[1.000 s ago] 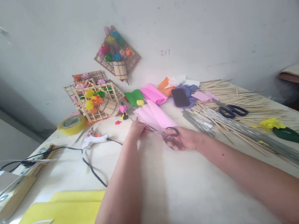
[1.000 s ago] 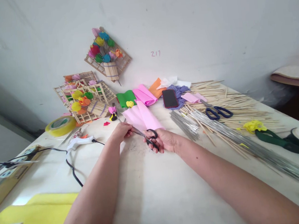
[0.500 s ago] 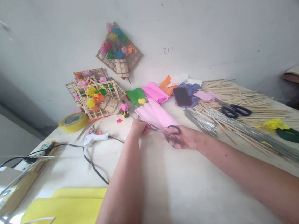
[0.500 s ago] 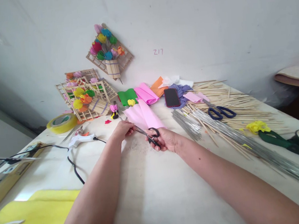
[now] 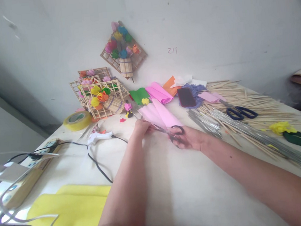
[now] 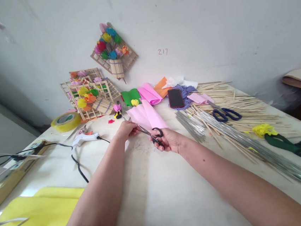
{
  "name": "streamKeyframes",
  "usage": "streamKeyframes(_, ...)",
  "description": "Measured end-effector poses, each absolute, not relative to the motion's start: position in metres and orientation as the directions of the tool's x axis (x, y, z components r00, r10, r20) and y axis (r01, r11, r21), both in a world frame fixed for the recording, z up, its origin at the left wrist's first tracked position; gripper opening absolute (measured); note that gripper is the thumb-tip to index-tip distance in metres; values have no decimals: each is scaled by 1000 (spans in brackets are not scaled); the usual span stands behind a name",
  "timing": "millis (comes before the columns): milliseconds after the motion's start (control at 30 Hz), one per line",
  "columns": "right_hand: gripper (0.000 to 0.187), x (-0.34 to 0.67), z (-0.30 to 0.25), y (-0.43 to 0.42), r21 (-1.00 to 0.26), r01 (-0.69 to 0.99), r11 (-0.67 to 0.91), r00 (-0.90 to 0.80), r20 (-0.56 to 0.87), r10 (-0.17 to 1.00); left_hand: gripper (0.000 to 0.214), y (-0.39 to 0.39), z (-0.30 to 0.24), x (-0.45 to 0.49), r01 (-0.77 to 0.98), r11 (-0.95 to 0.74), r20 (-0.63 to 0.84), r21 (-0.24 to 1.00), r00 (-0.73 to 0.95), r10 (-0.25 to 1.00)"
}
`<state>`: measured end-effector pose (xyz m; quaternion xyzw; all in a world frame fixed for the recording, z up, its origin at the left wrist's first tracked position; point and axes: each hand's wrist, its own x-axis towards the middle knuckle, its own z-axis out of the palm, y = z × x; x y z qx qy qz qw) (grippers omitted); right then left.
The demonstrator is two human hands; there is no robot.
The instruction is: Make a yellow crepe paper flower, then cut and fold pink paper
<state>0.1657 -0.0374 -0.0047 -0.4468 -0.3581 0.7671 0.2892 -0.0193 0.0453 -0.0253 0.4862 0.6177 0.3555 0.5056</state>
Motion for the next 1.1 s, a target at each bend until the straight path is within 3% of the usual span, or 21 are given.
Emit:
streamKeyframes(700, 24, 166, -6, -41, -837, -49, -545, -416, -479, 773, 6, 42, -20, -20, 226, 267, -268, 937, -27, 963)
streamKeyframes(1100, 24, 158, -16, -20, -824, -185, -536, -468, -406, 785, 8, 46, -23, -22, 351, 218, -242, 911, 25, 970)
